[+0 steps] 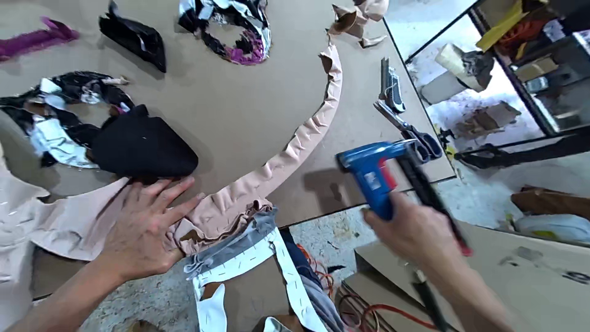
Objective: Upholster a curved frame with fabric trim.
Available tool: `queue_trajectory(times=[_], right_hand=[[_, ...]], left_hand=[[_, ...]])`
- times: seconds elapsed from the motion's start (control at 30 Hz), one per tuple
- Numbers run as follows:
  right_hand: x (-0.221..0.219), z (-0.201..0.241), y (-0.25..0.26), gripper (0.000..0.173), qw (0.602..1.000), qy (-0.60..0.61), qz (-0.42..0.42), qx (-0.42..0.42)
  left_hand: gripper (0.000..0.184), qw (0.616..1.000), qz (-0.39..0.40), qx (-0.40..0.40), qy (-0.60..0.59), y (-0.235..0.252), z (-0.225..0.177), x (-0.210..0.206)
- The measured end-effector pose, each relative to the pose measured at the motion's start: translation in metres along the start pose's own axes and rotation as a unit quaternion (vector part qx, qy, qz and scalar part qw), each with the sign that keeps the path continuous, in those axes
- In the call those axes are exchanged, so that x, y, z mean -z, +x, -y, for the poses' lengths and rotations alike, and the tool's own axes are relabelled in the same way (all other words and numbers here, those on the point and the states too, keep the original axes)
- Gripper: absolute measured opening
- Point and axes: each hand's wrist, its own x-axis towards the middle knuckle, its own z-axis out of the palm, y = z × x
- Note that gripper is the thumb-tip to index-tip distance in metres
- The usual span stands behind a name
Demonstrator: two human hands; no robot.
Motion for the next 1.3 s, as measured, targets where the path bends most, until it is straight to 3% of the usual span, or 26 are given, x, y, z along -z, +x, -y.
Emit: queue_trajectory(times=[0.1, 0.17, 0.23, 0.27, 0.33, 0.43, 0.53, 0.63, 0.77, 0.8, 0.9, 0.97, 1.03, 1.1, 1.2, 1.3], right_hand=[[0.014, -0.042, 0.058, 0.044, 0.997, -0.021, -0.053, -0.048], [0.003, -0.058, 0.094, 0.043, 0.997, 0.004, -0.078, -0.025], [-0.007, -0.069, 0.114, 0.045, 0.996, 0.011, -0.09, 0.008], [-0.012, -0.073, 0.119, 0.048, 0.994, 0.017, -0.101, 0.035], [-0.01, -0.071, 0.116, 0.05, 0.987, 0.055, -0.119, 0.093], [0.005, -0.024, 0.096, 0.046, 0.967, 0.141, -0.11, 0.183], [-0.012, 0.043, 0.075, 0.041, 0.928, 0.219, -0.105, 0.281], [-0.022, 0.126, 0.067, 0.052, 0.882, 0.262, -0.073, 0.386], [-0.031, 0.234, 0.07, 0.1, 0.84, 0.248, -0.043, 0.481], [-0.032, 0.25, 0.074, 0.101, 0.833, 0.252, -0.054, 0.49], [-0.014, 0.235, 0.09, 0.054, 0.809, 0.348, -0.138, 0.454], [0.014, 0.167, 0.085, 0.039, 0.809, 0.447, -0.117, 0.363], [0.014, 0.087, 0.062, 0.049, 0.815, 0.538, -0.069, 0.203], [-0.019, 0.036, 0.031, 0.068, 0.815, 0.575, -0.038, 0.052], [-0.07, 0.033, -0.004, 0.075, 0.805, 0.593, -0.02, -0.026], [-0.094, 0.059, -0.009, 0.068, 0.811, 0.584, -0.038, -0.012]], left_hand=[[0.08, 0.998, 0.054, 0.011, -0.011, 0.003, -0.007, 0.01], [0.063, 0.99, 0.109, 0.057, -0.075, 0.005, -0.009, 0.041], [0.035, 0.977, 0.002, 0.142, -0.156, 0.013, -0.006, 0.072], [0.032, 0.97, -0.062, 0.197, -0.128, 0.021, -0.002, 0.087], [0.049, 0.94, -0.098, 0.323, -0.045, 0.039, 0.02, 0.103], [0.095, 0.895, -0.039, 0.444, -0.028, 0.066, 0.057, 0.088], [0.1, 0.882, 0.05, 0.465, -0.052, 0.094, 0.075, 0.079], [0.093, 0.847, 0.078, 0.516, -0.101, 0.125, 0.063, 0.09], [0.082, 0.782, 0.023, 0.561, -0.27, 0.149, 0.029, 0.091], [0.071, 0.763, -0.001, 0.559, -0.324, 0.155, 0.016, 0.095], [0.033, 0.728, -0.042, 0.502, -0.465, 0.169, -0.032, 0.119], [0.041, 0.751, -0.051, 0.393, -0.528, 0.163, -0.056, 0.136], [0.044, 0.847, -0.06, 0.308, -0.428, 0.148, -0.064, 0.132], [0.046, 0.921, -0.054, 0.279, -0.266, 0.124, -0.05, 0.105], [0.057, 0.971, -0.002, 0.224, -0.08, 0.078, -0.01, 0.047], [0.064, 0.986, 0.007, 0.168, -0.002, 0.049, 0.012, 0.013]])
